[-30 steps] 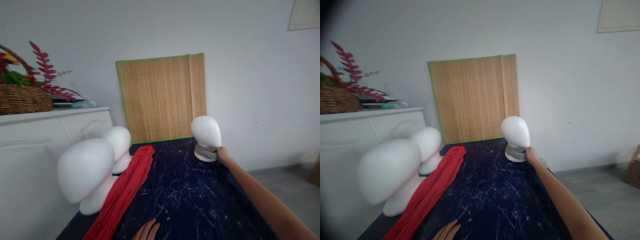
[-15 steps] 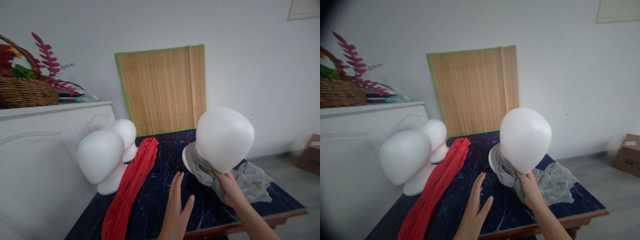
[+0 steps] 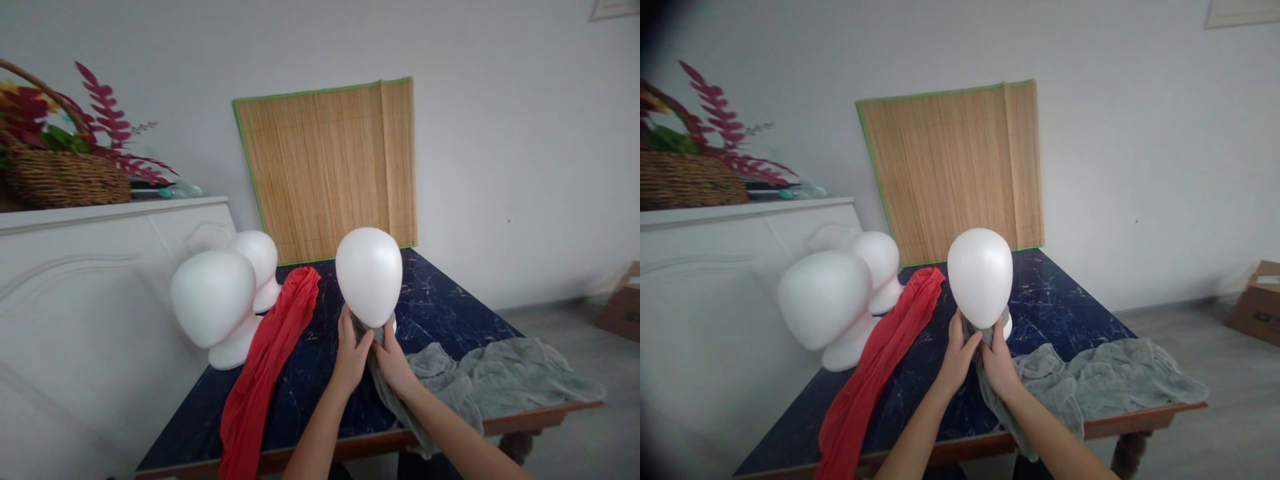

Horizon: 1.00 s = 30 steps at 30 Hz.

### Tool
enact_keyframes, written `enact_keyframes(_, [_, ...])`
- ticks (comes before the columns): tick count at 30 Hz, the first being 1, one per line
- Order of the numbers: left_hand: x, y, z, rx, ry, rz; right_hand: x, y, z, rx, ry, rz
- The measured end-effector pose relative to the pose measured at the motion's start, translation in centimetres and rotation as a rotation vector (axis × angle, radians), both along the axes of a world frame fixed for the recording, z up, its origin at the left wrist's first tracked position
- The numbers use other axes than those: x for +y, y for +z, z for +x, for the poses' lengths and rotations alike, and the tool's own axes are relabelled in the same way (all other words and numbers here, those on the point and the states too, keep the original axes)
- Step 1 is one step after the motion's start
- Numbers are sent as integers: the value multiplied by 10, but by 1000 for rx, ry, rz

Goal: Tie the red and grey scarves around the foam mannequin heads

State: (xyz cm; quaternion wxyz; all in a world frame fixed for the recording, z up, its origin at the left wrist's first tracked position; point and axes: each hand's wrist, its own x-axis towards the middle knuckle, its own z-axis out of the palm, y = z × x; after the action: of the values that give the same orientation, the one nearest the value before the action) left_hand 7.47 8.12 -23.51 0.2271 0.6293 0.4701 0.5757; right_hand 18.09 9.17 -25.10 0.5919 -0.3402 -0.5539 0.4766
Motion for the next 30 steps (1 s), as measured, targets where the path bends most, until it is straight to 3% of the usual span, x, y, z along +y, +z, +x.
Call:
enact_keyframes(3, [3, -7, -4, 16, 36, -25, -2, -1, 7, -21, 95, -73])
enact_keyframes(6, [-6, -8, -6, 35, 98, -17, -4, 9, 28, -40, 171, -236])
enact_keyframes(12, [-31, 2, 3, 98, 291, -156, 14, 26, 68, -30, 153, -393])
enact_keyframes(18, [-28, 16, 24, 238, 262, -364, 36, 16, 45, 45, 47, -500])
enact_keyframes(23, [-14, 13, 17, 212, 257, -314, 44, 12, 38, -54, 63, -474])
enact_keyframes(26, [-9, 5, 9, 1, 153, -280, 52, 15, 47, -139, 58, -445])
enact_keyframes(30, [-9, 4, 2, -641, 19, -319, 66, 21, 61, -206, 10, -424])
